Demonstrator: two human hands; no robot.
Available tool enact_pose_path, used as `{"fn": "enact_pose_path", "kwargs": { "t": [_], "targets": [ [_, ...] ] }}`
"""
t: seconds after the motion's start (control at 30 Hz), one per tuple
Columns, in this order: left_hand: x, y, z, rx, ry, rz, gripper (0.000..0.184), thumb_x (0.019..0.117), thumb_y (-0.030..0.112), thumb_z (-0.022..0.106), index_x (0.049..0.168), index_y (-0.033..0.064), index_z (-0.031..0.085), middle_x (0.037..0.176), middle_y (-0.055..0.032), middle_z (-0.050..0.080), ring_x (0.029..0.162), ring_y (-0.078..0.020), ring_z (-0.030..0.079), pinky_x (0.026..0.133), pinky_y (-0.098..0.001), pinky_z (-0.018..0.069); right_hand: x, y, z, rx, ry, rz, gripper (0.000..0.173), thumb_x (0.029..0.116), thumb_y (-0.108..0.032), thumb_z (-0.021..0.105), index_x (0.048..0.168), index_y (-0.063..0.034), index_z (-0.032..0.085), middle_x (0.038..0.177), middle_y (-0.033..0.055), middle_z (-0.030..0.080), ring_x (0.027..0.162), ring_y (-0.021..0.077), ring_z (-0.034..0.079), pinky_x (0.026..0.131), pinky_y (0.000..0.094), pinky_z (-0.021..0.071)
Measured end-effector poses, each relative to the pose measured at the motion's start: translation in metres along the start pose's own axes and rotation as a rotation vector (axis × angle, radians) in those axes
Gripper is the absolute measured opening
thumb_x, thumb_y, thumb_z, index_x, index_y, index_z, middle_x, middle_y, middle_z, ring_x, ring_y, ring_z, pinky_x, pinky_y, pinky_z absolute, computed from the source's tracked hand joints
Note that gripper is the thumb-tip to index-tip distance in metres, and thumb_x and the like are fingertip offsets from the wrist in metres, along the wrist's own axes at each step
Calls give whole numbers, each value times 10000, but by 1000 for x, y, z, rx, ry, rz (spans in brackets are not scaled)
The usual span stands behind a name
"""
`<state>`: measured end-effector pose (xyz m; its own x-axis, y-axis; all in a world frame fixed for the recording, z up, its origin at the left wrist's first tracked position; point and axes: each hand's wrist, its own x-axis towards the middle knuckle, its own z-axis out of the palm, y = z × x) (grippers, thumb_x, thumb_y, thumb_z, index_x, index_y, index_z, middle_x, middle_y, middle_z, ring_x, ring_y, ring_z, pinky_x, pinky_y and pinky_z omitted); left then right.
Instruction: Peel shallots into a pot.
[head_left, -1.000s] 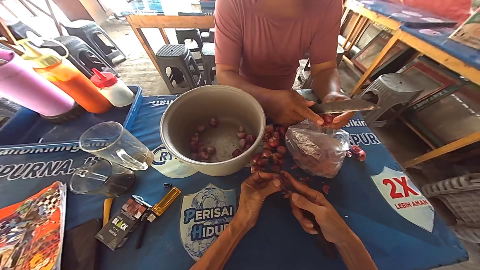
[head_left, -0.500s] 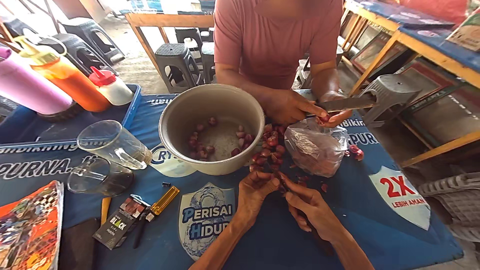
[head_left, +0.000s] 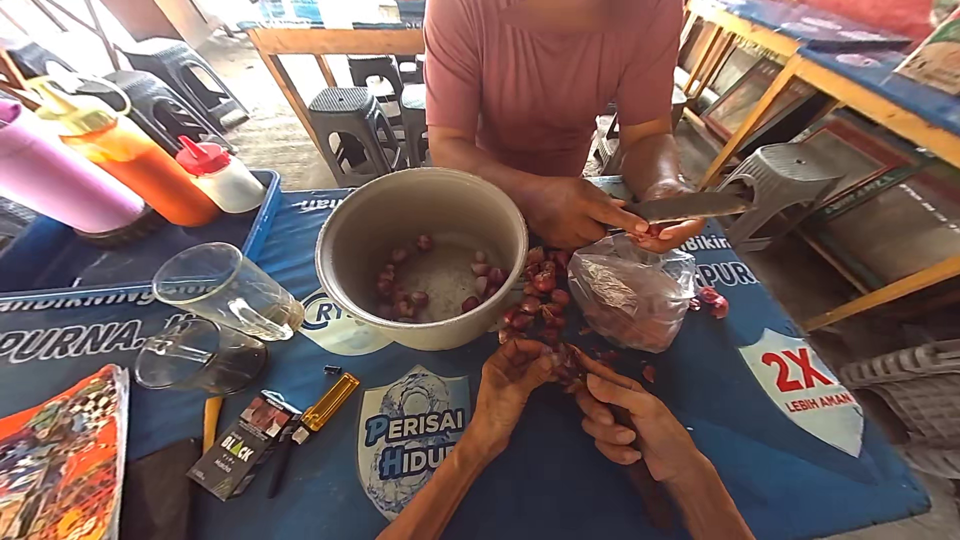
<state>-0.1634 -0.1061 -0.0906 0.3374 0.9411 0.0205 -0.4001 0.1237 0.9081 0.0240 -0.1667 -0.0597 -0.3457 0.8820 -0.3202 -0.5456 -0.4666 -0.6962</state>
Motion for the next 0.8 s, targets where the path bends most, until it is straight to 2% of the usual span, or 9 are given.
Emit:
{"fn": "enact_pose_path", "kwargs": {
  "t": [0.17, 0.3, 0.4, 0.47, 0.6, 0.8],
  "targets": [
    [3, 2, -3, -74, -67, -48, 170, 977, -2, 556, 1141, -19, 598, 974, -55, 713, 881, -131, 695, 854, -309, 579, 1, -1, -7, 146, -119, 20, 463, 1053, -246, 498, 1507, -202, 419, 729, -41, 569, 447, -2, 496, 384, 128, 425],
    [2, 4, -4, -141, -90, -80, 166, 997, 7, 520, 1140, -6, 603, 973, -50, 709, 872, -124, 687, 857, -297, 573, 1, -1, -8, 137, -95, -8, 459, 1052, -240, 490, 1505, -210, 422, 716, -40, 576, 445, 1, 498, 383, 132, 425],
    [2, 4, -4, -129, -82, -67, 171, 996, 2, 524, 1142, -19, 609, 971, -56, 713, 867, -129, 694, 848, -300, 579, -1, -1, -3, -22, 31, -69, 496, 1058, -201, 431, 1551, -174, 382, 690, -40, 562, 424, 0, 470, 362, 133, 397],
    [1, 3, -2, -47, -47, -22, 168, 986, -1, 548, 1141, -34, 604, 963, -59, 712, 859, -133, 696, 830, -304, 586, -2, 1, 0, -216, 101, -126, 531, 1049, -188, 455, 1573, -135, 388, 703, -31, 570, 426, 14, 460, 362, 150, 397],
    [-2, 4, 1, 129, -1, 71, 171, 960, -3, 603, 1125, -48, 595, 958, -47, 703, 852, -117, 698, 800, -286, 600, -2, 3, 4, -403, 22, -160, 603, 1034, -162, 481, 1612, -151, 308, 714, -59, 561, 442, 9, 459, 378, 146, 406],
    [-3, 4, 3, 180, 25, 82, 168, 943, 8, 622, 1101, -47, 605, 955, -38, 702, 835, -100, 698, 777, -268, 601, 0, 3, 5, -469, 41, -126, 588, 1034, -164, 477, 1605, -163, 332, 719, -57, 543, 443, 16, 447, 377, 152, 402]
  ]
}}
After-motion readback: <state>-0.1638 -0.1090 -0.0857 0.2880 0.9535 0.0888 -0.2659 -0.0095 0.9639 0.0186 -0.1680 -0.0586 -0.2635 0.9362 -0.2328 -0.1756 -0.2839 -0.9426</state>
